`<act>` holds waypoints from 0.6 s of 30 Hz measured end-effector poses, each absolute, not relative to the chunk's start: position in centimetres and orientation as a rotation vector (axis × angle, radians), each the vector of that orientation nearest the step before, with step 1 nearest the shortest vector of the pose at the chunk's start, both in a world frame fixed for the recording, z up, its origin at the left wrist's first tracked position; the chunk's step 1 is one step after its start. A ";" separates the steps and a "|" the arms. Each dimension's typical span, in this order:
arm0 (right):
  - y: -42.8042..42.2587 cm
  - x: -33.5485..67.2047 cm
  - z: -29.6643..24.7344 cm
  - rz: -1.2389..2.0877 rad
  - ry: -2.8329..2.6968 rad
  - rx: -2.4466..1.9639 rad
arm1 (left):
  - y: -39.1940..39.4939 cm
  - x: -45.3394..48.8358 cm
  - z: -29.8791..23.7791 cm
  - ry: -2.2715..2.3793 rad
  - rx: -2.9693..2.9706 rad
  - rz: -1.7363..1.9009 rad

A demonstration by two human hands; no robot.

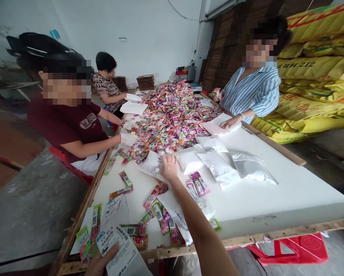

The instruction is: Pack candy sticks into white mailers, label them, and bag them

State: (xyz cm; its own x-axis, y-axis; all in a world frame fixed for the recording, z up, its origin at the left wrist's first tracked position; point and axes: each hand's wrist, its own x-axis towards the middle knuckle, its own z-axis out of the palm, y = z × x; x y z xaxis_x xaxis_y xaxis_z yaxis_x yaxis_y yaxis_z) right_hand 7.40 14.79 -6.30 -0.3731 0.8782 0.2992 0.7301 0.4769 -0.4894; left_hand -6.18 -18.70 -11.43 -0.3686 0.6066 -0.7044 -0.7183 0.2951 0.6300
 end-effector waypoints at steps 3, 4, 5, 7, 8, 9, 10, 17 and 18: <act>14.8 7.3 -6.7 0.368 -2.575 -1.419 | -18.3 -5.7 -11.1 1.321 -0.071 1.383; 15.0 7.2 -6.6 0.406 -2.604 -1.479 | -18.2 -5.6 -10.8 1.317 -0.059 1.371; 15.3 7.2 -6.3 0.434 -2.608 -1.529 | -18.1 -5.5 -10.5 1.313 -0.048 1.371; 15.7 7.1 -5.1 0.447 -2.578 -1.582 | -18.0 -5.4 -9.7 1.307 -0.031 1.397; 15.8 7.0 -4.3 0.449 -2.560 -1.603 | -18.0 -5.4 -9.2 1.311 -0.032 1.405; 15.7 6.9 -3.3 0.452 -2.543 -1.616 | -18.0 -5.5 -8.8 1.316 -0.041 1.395; 15.4 6.9 -2.3 0.456 -2.532 -1.617 | -18.1 -5.5 -8.4 1.327 -0.049 1.374; 3.9 9.7 0.1 0.309 -2.639 -1.366 | -19.6 -4.8 -6.6 1.380 0.152 1.508; 1.6 10.7 -0.6 0.281 -2.690 -1.334 | -19.9 -4.5 -6.4 1.383 0.222 1.517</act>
